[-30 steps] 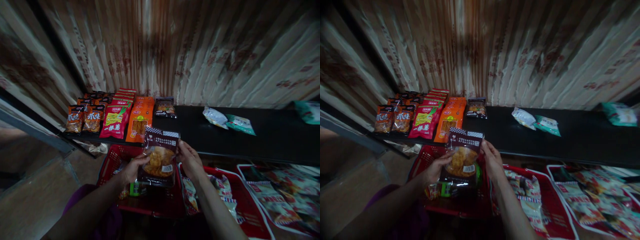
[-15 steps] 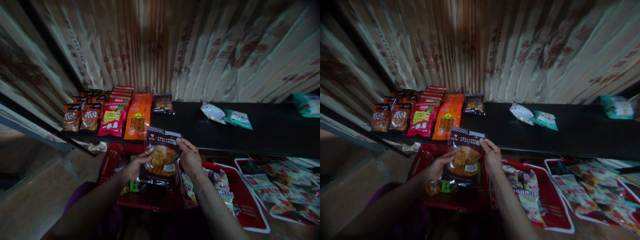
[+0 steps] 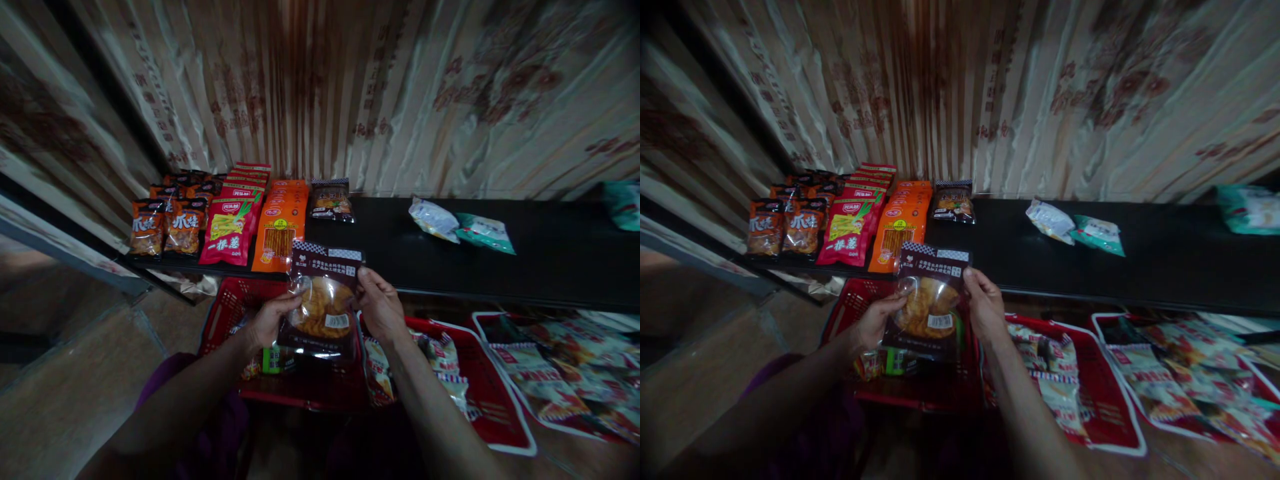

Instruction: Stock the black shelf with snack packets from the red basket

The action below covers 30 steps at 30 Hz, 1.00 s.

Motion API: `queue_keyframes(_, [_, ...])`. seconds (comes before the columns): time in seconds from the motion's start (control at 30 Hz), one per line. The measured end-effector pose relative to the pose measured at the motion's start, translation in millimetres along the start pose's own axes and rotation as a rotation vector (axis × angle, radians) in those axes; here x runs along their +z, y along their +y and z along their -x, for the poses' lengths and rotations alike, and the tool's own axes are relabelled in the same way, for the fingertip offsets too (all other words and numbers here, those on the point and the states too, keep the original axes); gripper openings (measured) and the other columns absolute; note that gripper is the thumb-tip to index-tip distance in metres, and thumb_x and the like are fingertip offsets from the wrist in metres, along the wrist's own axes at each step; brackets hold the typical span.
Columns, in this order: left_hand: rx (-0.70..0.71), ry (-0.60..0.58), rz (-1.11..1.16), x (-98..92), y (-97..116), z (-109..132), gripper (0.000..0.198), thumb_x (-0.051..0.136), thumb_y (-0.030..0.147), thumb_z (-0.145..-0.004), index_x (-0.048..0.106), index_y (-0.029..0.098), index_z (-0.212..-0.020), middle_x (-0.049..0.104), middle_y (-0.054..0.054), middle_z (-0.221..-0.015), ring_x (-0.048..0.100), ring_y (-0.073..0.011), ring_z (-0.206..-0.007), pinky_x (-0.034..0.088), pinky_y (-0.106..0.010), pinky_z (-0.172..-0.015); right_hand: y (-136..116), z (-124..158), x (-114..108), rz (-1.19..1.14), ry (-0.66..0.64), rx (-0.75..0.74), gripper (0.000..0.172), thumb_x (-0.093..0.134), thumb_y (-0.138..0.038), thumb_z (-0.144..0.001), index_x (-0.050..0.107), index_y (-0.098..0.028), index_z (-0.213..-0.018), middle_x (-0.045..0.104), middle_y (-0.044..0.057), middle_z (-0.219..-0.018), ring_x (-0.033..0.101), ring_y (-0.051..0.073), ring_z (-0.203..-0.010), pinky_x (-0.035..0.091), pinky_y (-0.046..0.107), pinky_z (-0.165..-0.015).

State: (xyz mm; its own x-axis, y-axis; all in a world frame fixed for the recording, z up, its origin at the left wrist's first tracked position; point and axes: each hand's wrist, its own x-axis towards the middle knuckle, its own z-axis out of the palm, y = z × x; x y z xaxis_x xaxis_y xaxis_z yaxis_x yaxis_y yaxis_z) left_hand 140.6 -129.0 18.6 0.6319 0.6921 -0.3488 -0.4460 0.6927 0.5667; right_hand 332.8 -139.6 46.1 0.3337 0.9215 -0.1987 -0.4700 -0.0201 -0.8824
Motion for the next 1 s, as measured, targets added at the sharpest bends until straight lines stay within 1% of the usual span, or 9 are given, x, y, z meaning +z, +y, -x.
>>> queue_keyframes(0.13, [0.038,0.035,0.059,2.6,14,-2,0.040,0.054,0.022,-0.081,0.058,0.011,-0.119,0.072,-0.011,-0.098,0.067,-0.0268,-0.093,0.048,-0.043,-0.092,6,1,-3,0.092,-0.053,0.001,0.044,0.079,-0.043,-0.060,0.069,-0.024,-0.098,0.073,0.001,-0.082,0.064,0.013,-0.063,0.051,0.024,-0.056])
queue_keyframes(0.23, [0.090,0.084,0.087,6.0,25,-3,0.042,0.052,0.023,-0.083,0.055,0.010,-0.123,0.071,-0.012,-0.099,0.068,-0.0269,-0.092,0.049,-0.043,-0.091,12,3,-6,0.239,-0.097,-0.124,0.046,0.075,-0.041,-0.067,0.065,-0.026,-0.109,0.071,0.004,-0.101,0.066,0.018,-0.084,0.054,0.030,-0.072])
queue_keyframes(0.3, [0.095,0.099,0.106,9.2,30,-2,0.043,0.050,0.025,-0.084,0.055,0.009,-0.123,0.071,-0.013,-0.100,0.068,-0.0274,-0.092,0.049,-0.044,-0.091,15,5,-7,0.394,-0.133,-0.273,0.043,0.071,-0.038,-0.071,0.063,-0.026,-0.112,0.068,0.005,-0.108,0.063,0.019,-0.094,0.052,0.034,-0.081])
queue_keyframes(0.4, [0.112,0.107,0.134,13.5,35,-2,0.043,0.048,0.025,-0.084,0.054,0.008,-0.124,0.071,-0.013,-0.101,0.067,-0.0278,-0.092,0.049,-0.045,-0.090,18,9,-4,0.667,-0.163,-0.566,0.034,0.065,-0.032,-0.078,0.064,-0.025,-0.111,0.063,0.007,-0.111,0.059,0.021,-0.101,0.050,0.038,-0.084])
queue_keyframes(0.5, [0.136,0.130,0.150,14.9,37,-1,0.044,0.048,0.024,-0.084,0.054,0.009,-0.125,0.071,-0.012,-0.102,0.067,-0.0276,-0.094,0.049,-0.045,-0.091,19,16,2,0.889,-0.143,-0.837,0.025,0.060,-0.026,-0.082,0.066,-0.025,-0.106,0.061,0.007,-0.105,0.057,0.022,-0.101,0.049,0.040,-0.086])
queue_keyframes(0.6, [0.135,0.141,0.167,12.9,37,-3,0.044,0.048,0.024,-0.085,0.053,0.009,-0.125,0.070,-0.012,-0.103,0.067,-0.0275,-0.095,0.048,-0.045,-0.092,21,21,9,1.026,-0.112,-0.991,0.023,0.057,-0.020,-0.084,0.068,-0.026,-0.103,0.062,0.007,-0.098,0.057,0.021,-0.095,0.047,0.040,-0.085])
queue_keyframes(0.7, [0.144,0.145,0.187,9.8,36,-4,0.044,0.048,0.026,-0.085,0.054,0.010,-0.126,0.070,-0.012,-0.103,0.066,-0.0275,-0.095,0.048,-0.045,-0.092,25,24,13,1.076,-0.107,-1.045,0.026,0.053,-0.016,-0.085,0.066,-0.026,-0.106,0.062,0.006,-0.096,0.057,0.021,-0.091,0.048,0.039,-0.082])
queue_keyframes(0.8, [0.129,0.130,0.196,7.4,35,-4,0.044,0.047,0.027,-0.085,0.054,0.009,-0.125,0.070,-0.012,-0.103,0.066,-0.0278,-0.096,0.047,-0.045,-0.093,27,23,15,1.078,-0.108,-1.054,0.027,0.052,-0.016,-0.086,0.066,-0.025,-0.108,0.062,0.007,-0.096,0.057,0.020,-0.090,0.048,0.038,-0.081])
queue_keyframes(1.0, [0.122,0.119,0.220,3.5,36,-7,0.045,0.041,0.031,-0.088,0.055,0.006,-0.123,0.071,-0.013,-0.098,0.066,-0.0278,-0.097,0.045,-0.046,-0.096,27,23,16,1.076,-0.142,-1.061,0.028,0.054,-0.017,-0.085,0.065,-0.025,-0.109,0.063,0.007,-0.102,0.057,0.021,-0.095,0.048,0.040,-0.084])
